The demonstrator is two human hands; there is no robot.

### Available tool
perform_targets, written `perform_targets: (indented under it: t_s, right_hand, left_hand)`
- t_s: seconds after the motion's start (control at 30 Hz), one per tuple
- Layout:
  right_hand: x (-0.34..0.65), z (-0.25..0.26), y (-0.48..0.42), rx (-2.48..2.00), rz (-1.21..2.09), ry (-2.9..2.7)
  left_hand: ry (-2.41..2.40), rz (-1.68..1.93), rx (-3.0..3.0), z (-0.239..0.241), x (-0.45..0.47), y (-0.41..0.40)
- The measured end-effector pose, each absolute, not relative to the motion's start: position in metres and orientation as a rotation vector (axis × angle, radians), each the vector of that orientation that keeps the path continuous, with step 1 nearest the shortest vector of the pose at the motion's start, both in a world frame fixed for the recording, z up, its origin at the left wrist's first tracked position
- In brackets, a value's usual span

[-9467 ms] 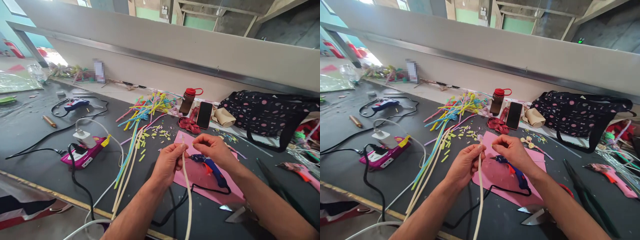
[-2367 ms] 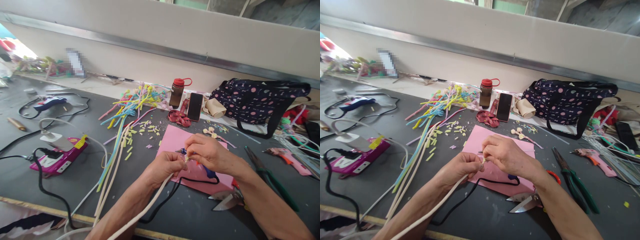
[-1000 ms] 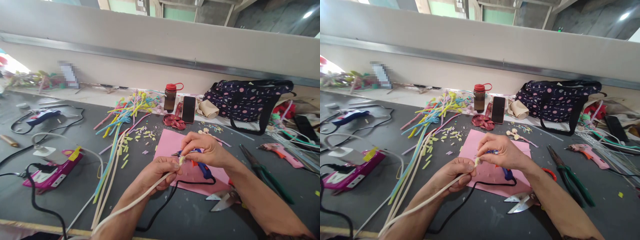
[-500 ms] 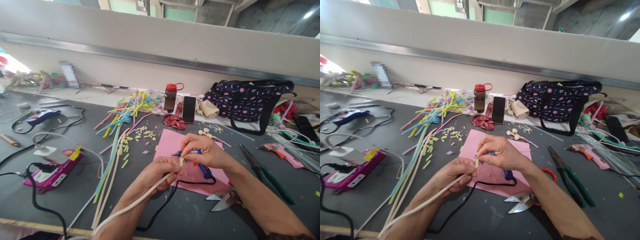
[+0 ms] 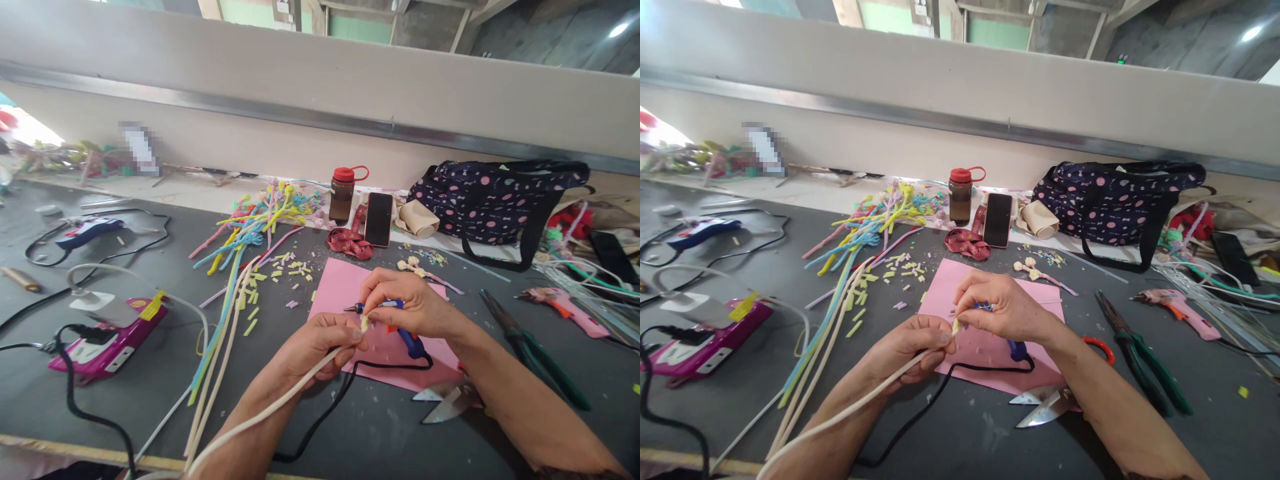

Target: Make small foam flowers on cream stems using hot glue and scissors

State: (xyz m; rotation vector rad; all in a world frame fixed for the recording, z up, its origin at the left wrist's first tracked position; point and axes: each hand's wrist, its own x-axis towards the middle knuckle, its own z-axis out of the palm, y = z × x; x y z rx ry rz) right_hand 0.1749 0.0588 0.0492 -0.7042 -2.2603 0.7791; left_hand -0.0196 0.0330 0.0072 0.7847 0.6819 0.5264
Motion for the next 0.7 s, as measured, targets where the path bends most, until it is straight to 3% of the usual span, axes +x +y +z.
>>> perform_targets:
  t_s: [0.2,0.7]
  right_hand:
    - [0.1777,0.0513,0.0591,-0.653,0.852,-2.226]
    - [0.1773,0.0487,0.0610,-0.901,1.025,-1.524]
  left_hand:
    - [0.692,0.533,0.770,0.0077,-0.0193,0.0332]
    - [0.601,0.742,0.754,0.0068,-0.0206,0.0309]
